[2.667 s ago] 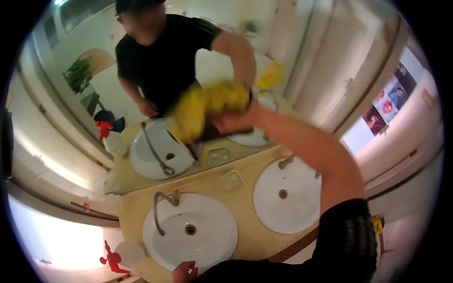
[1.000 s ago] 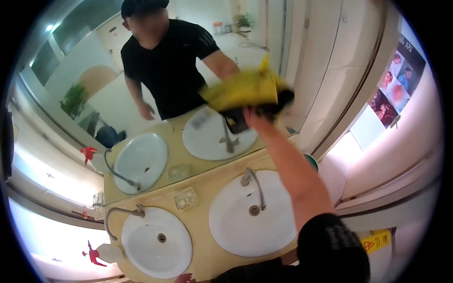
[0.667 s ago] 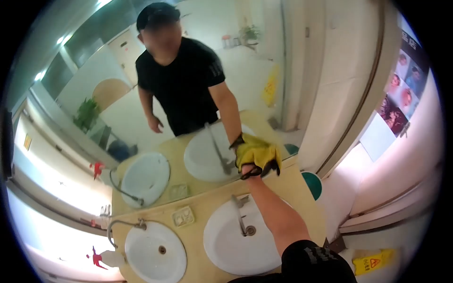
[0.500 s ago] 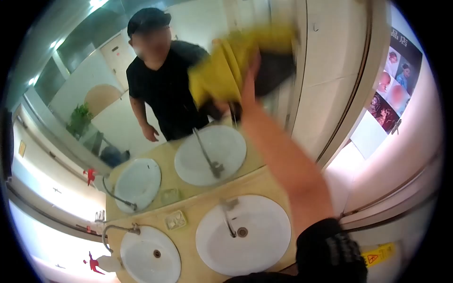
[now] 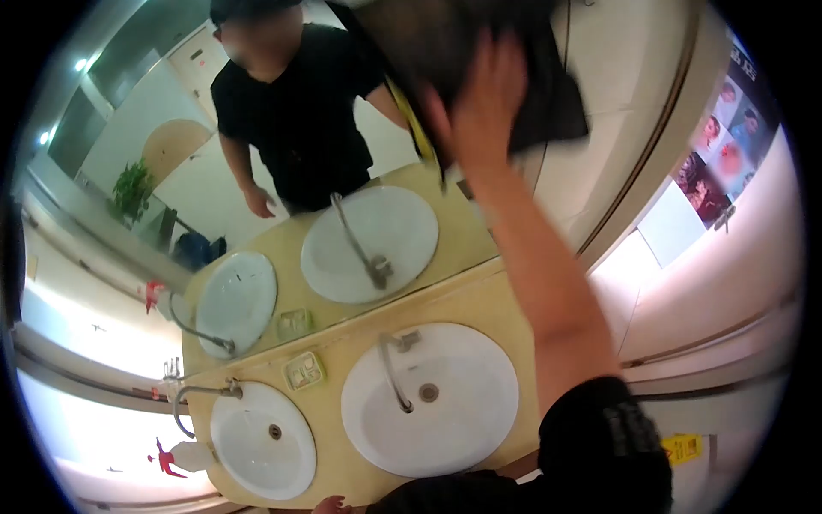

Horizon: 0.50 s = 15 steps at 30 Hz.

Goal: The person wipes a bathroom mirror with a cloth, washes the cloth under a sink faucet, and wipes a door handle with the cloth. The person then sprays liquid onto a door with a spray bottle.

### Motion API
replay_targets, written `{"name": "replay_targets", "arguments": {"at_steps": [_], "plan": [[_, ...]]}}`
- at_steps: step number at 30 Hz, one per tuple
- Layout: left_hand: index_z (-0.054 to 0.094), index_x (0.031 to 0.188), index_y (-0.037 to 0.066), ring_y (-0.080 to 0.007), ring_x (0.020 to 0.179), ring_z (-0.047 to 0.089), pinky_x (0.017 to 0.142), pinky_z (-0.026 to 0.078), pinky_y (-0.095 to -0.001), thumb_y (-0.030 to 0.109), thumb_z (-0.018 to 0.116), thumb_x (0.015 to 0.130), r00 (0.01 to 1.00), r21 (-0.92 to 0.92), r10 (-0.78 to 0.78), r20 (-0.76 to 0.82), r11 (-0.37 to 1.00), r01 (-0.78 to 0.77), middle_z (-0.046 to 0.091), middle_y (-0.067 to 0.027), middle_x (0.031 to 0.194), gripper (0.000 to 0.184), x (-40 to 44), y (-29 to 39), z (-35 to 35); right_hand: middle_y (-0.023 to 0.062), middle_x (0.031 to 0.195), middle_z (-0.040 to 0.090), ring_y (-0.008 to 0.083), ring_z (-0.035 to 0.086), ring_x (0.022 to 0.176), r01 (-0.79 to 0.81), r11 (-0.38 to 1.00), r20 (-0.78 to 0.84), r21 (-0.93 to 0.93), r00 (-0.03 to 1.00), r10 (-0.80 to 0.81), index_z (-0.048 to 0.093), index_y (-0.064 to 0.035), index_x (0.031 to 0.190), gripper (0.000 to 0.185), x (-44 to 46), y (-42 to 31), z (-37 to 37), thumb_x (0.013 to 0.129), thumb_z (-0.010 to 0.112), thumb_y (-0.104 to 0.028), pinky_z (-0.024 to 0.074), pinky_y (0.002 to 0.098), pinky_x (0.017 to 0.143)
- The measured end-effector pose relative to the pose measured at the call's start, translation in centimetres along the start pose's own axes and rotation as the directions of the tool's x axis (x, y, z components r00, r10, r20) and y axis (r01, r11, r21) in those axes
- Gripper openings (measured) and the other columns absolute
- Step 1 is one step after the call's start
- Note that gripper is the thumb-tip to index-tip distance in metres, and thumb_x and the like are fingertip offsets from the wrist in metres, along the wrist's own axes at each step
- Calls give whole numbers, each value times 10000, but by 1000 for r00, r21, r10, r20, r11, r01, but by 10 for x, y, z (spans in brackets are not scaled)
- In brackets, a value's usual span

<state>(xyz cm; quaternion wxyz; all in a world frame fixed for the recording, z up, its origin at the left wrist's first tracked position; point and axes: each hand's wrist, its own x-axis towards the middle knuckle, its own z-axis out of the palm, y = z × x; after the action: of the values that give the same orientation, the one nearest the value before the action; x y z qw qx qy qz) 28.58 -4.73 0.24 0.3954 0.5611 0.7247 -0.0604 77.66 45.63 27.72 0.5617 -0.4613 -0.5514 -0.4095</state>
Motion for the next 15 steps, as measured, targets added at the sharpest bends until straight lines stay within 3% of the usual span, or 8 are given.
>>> {"name": "replay_targets", "arguments": {"at_steps": [2, 3, 4, 7, 8, 9, 12, 15], "plan": [[616, 1181, 52, -363, 1078, 589, 932, 458, -429, 382, 577, 867, 995, 99, -98, 20, 990, 95, 634, -191, 1158, 457, -16, -14, 10, 317, 1514, 130, 502, 132, 1394, -412, 786, 98, 461, 904, 416, 107, 61, 1477, 979, -179, 19, 18, 812, 666, -389, 116, 573, 1131], [612, 1133, 37, -324, 861, 636, 797, 510, -422, 484, 536, 898, 996, 80, 51, 75, 995, -57, 670, -164, 926, 510, -18, -18, 11, 277, 1529, 128, 447, 136, 1414, -182, 917, 74, 354, 983, 167, 77, 48, 1483, 945, -250, 22, 1, 847, 615, -400, 117, 518, 1152], [612, 1133, 37, -324, 861, 636, 797, 510, -422, 484, 536, 898, 996, 73, 30, 81, 997, -36, 670, -164, 926, 510, -21, -19, 16, 233, 1522, 185, 346, 181, 1425, -701, 634, 209, 328, 708, 674, 83, -24, 1504, 929, -325, 7, 6, 873, 532, -537, 152, 448, 1160], [648, 1038, 91, -326, 918, 650, 772, 519, -425, 358, 694, 798, 987, -1, -152, 43, 988, 152, 684, -139, 972, 362, -28, -34, 42, 128, 1524, 246, 246, 215, 1422, -707, 673, 660, -217, 402, 635, 66, -110, 1521, 851, -489, 32, 6, 910, 426, -580, 195, 379, 1153], [652, 1032, 101, -327, 914, 650, 761, 518, -426, 352, 679, 811, 995, -22, -101, 22, 995, 101, 684, -137, 978, 335, -29, -40, 48, 85, 1516, 273, 236, 237, 1409, -965, -5, 655, 263, 174, 736, 106, -132, 1518, 780, -455, 28, 10, 931, 404, -551, 212, 379, 1147], [647, 1067, 84, -300, 907, 660, 771, 525, -406, 340, 678, 813, 996, -28, -89, 12, 996, 89, 687, -134, 983, 361, -30, -35, 48, 42, 1509, 299, 226, 259, 1396, -495, -680, 759, 540, -63, 649, 147, -155, 1515, 712, -425, 24, 13, 951, 382, -522, 228, 378, 1140], [639, 1107, 76, -290, 916, 664, 796, 528, -405, 325, 664, 822, 999, -72, -50, -18, 996, 48, 688, -135, 1009, 380, -33, -3, 24, 47, 1231, 569, 255, 535, 1121, -527, -707, 768, 471, -150, 623, 543, -136, 1231, 391, -294, -2, -4, 991, 370, -392, 444, 398, 975], [640, 1099, 66, -311, 932, 654, 809, 521, -418, 313, 653, 819, 985, -58, -172, 24, 983, 173, 682, -147, 1018, 373, -33, 4, 12, -4, 987, 608, 220, 566, 956, -547, -760, 782, 350, -277, 559, 577, -205, 937, 242, -244, 0, -1, 924, 414, -383, 480, 380, 857]]}}
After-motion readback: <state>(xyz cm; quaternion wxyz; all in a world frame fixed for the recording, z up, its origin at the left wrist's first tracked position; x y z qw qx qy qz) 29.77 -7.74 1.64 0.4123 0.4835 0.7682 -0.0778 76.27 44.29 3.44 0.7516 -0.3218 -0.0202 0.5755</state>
